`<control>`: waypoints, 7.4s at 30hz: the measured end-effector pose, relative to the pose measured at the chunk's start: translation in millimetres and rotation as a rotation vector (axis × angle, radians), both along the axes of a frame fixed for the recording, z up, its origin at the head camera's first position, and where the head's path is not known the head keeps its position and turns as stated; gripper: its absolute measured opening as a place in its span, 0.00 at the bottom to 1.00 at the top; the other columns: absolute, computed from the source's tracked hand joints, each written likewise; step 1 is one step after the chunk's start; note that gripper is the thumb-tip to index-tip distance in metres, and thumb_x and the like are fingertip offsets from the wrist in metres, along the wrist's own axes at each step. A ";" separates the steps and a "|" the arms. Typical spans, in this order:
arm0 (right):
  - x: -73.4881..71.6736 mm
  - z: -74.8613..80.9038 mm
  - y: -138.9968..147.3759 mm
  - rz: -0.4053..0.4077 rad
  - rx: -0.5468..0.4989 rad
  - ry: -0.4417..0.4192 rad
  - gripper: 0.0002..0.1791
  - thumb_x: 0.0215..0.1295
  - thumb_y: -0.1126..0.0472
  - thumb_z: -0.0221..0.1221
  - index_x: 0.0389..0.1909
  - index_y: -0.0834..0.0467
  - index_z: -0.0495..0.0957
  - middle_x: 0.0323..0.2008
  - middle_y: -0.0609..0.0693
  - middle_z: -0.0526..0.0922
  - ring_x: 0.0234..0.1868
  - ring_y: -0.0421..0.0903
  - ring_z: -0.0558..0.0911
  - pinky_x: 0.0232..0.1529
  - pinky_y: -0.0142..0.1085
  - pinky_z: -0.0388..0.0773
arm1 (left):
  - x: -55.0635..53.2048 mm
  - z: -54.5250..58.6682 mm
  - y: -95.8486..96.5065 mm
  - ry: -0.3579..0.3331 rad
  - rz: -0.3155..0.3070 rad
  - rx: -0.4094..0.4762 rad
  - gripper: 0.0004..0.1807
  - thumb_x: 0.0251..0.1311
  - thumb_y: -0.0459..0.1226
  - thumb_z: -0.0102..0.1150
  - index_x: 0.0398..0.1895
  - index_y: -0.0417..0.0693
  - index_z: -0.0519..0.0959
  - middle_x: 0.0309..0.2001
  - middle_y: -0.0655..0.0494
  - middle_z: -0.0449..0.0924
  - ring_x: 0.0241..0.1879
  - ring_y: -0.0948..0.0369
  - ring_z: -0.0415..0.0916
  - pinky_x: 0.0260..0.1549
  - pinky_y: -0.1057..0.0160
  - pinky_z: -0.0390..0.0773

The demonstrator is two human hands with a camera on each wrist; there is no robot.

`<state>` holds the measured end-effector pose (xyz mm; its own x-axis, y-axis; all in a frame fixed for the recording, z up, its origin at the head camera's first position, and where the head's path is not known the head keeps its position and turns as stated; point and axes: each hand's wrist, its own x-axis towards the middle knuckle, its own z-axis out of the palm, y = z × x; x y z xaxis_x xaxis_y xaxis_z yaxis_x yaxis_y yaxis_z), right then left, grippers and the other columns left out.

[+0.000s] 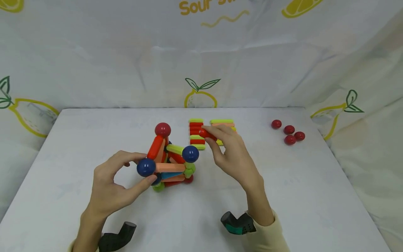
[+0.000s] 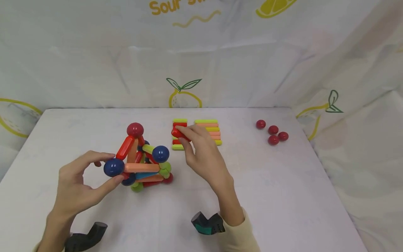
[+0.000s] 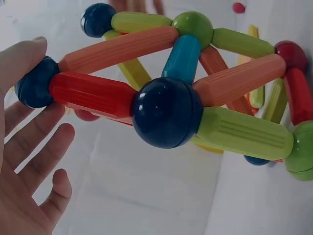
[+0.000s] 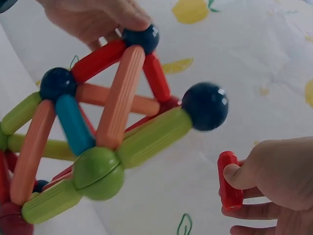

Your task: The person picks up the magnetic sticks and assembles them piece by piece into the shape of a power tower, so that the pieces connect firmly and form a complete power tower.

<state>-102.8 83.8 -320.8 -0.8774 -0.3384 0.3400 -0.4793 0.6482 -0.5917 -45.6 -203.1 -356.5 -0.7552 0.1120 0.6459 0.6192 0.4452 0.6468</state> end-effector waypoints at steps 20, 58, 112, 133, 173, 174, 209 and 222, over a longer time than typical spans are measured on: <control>33.6 41.4 -31.6 0.404 0.066 0.245 0.22 0.63 0.66 0.67 0.59 0.54 0.82 0.51 0.48 0.84 0.54 0.43 0.80 0.56 0.35 0.80 | -1.4 -2.8 0.5 0.026 -0.014 0.016 0.27 0.57 0.55 0.72 0.47 0.42 0.85 0.34 0.50 0.88 0.37 0.73 0.79 0.39 0.75 0.73; 30.5 20.6 -42.4 0.326 0.172 0.210 0.24 0.64 0.56 0.70 0.61 0.48 0.82 0.52 0.47 0.83 0.54 0.43 0.79 0.51 0.32 0.81 | -1.9 -2.1 -1.1 0.025 -0.018 -0.011 0.30 0.58 0.58 0.70 0.48 0.41 0.85 0.35 0.49 0.88 0.38 0.73 0.79 0.39 0.75 0.73; -34.7 -55.1 -22.2 -0.009 0.030 -0.049 0.16 0.63 0.63 0.70 0.51 0.61 0.86 0.44 0.55 0.89 0.47 0.50 0.85 0.51 0.42 0.85 | 1.7 -1.3 2.8 -0.259 -0.023 -0.231 0.74 0.32 0.37 0.86 0.84 0.55 0.45 0.71 0.48 0.73 0.63 0.55 0.73 0.45 0.61 0.77; -38.5 -63.0 -15.8 0.084 0.172 -0.213 0.14 0.63 0.67 0.68 0.51 0.59 0.87 0.43 0.52 0.88 0.44 0.47 0.82 0.49 0.41 0.85 | -0.3 -0.4 2.8 -0.281 -0.065 -0.237 0.71 0.38 0.37 0.82 0.84 0.55 0.44 0.69 0.45 0.75 0.62 0.54 0.76 0.46 0.58 0.79; 26.0 25.7 -36.2 0.499 0.124 0.293 0.18 0.60 0.64 0.71 0.51 0.46 0.88 0.48 0.43 0.86 0.55 0.42 0.79 0.62 0.40 0.76 | 0.8 -1.3 2.2 -0.281 -0.072 -0.221 0.72 0.37 0.35 0.83 0.84 0.52 0.44 0.69 0.48 0.76 0.61 0.57 0.75 0.47 0.63 0.76; 26.3 25.5 -36.9 0.493 0.141 0.299 0.18 0.60 0.64 0.71 0.50 0.46 0.88 0.48 0.43 0.86 0.55 0.42 0.79 0.62 0.40 0.76 | 0.8 -1.1 2.3 -0.279 -0.072 -0.222 0.72 0.37 0.35 0.83 0.84 0.52 0.44 0.69 0.49 0.76 0.61 0.57 0.75 0.47 0.62 0.77; -31.9 -53.5 -19.3 -0.028 -0.216 0.019 0.15 0.67 0.67 0.63 0.53 0.62 0.85 0.47 0.56 0.88 0.51 0.51 0.84 0.61 0.46 0.81 | -20.5 -44.2 -14.7 -0.479 -0.205 -0.103 0.70 0.25 0.38 0.88 0.79 0.54 0.55 0.70 0.44 0.65 0.71 0.40 0.58 0.59 0.20 0.61; -46.5 -104.1 -26.5 -0.076 0.235 -0.173 0.19 0.62 0.65 0.70 0.54 0.57 0.86 0.41 0.53 0.85 0.43 0.48 0.78 0.46 0.39 0.81 | -13.8 -49.8 36.7 -0.323 0.010 -0.057 0.51 0.27 0.41 0.90 0.61 0.44 0.72 0.45 0.57 0.88 0.44 0.64 0.83 0.48 0.63 0.81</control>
<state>-149.2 57.4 -424.9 -0.9413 -0.3212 0.1037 -0.3294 0.8075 -0.4894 -59.3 -166.4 -406.3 -0.9214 0.1330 0.3652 0.3813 0.4916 0.7829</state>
